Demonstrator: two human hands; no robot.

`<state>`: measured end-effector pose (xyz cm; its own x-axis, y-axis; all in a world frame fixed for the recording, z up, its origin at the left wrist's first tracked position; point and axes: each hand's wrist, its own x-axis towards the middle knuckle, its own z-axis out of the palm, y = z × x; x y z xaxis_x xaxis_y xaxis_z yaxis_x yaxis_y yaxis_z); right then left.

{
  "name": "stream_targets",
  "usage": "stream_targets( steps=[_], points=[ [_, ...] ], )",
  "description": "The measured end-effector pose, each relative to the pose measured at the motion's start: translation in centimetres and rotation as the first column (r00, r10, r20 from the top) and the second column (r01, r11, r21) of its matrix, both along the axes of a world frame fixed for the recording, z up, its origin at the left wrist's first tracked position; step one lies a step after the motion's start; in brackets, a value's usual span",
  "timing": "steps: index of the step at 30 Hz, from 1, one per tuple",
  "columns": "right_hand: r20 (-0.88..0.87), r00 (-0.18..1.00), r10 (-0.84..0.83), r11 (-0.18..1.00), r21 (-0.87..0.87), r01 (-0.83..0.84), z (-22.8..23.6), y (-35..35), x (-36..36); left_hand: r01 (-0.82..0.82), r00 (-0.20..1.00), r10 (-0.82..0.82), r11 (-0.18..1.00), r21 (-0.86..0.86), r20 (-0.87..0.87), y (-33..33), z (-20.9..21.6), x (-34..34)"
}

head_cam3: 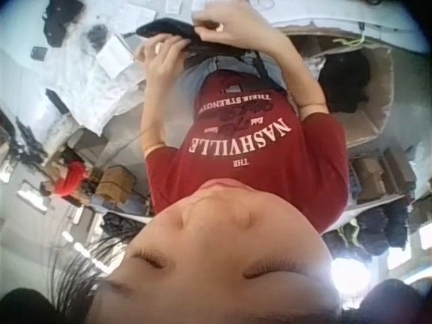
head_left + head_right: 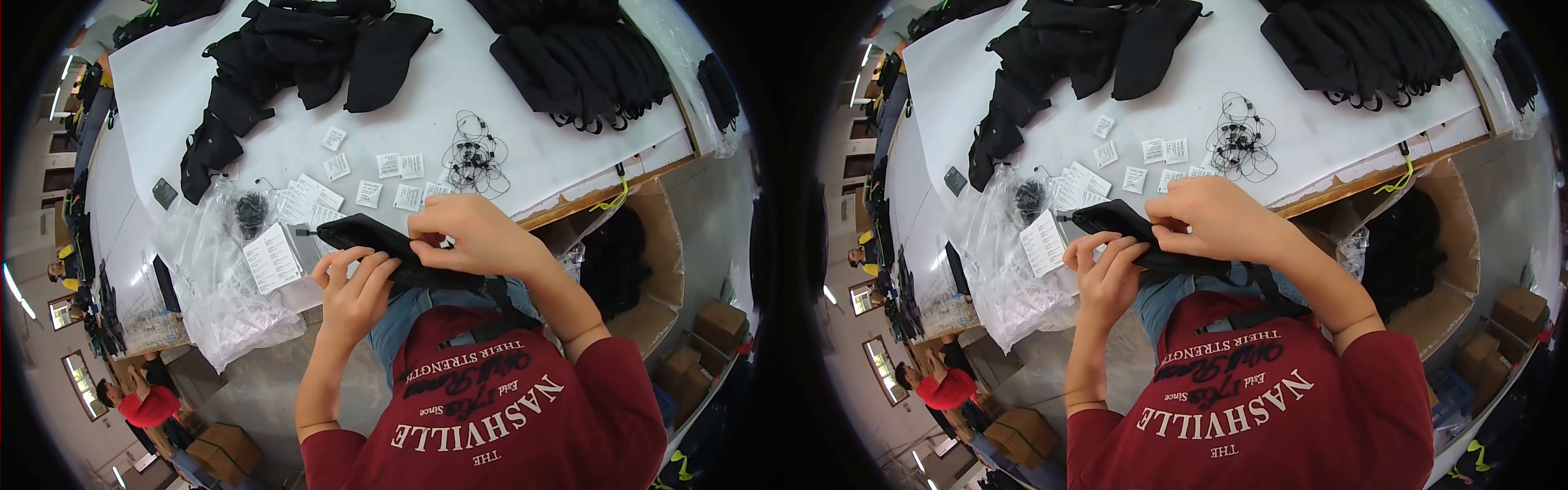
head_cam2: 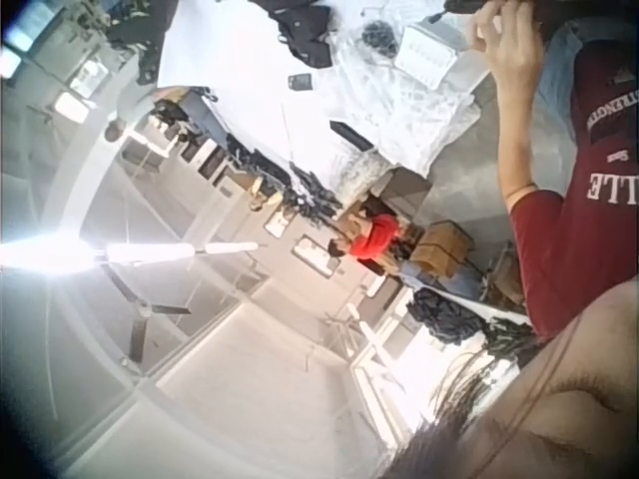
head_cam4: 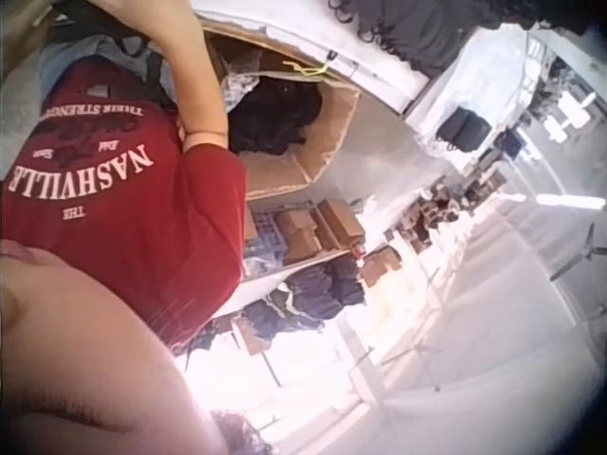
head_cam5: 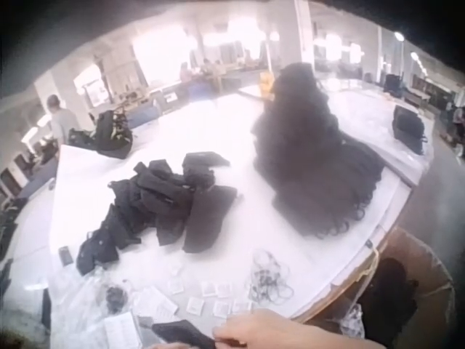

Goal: Packing black zippered pouches with instruction cards, silica gel, and accessories.

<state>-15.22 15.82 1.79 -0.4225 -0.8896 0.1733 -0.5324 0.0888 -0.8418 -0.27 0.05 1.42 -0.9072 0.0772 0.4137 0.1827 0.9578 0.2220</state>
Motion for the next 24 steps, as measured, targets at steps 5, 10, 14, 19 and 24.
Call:
stream_targets(
  steps=[5, 10, 14, 19, 24],
  points=[
    [-0.468, 0.874, -0.133, 0.991, -0.077, 0.11, -3.0, -2.3, -2.7, 0.141, 0.95, -0.171, 0.982, 0.127, 0.262, 0.7, -0.6, 0.2],
    [-0.402, 0.912, 0.08, 0.996, 0.003, -0.086, -6.1, -2.2, -1.3, 0.015, 0.835, -0.134, 0.975, 0.22, 0.535, 1.5, -1.2, -0.3],
    [-0.078, 0.997, 0.013, 0.997, 0.08, -0.006, -4.9, 1.6, -2.1, -0.023, 0.741, -0.202, 0.946, 0.324, 0.641, 1.0, -2.0, -0.3],
    [-0.32, 0.943, -0.096, 0.951, 0.249, 0.182, -6.5, 6.7, -0.3, -0.09, 0.693, -0.243, 0.905, 0.417, 0.679, 0.1, -2.3, -0.3],
    [-0.391, 0.903, -0.18, 0.927, 0.239, 0.288, -6.8, 7.4, 0.7, -0.106, 0.69, -0.223, 0.91, 0.401, 0.689, -0.1, -2.0, -0.3]
  ],
)
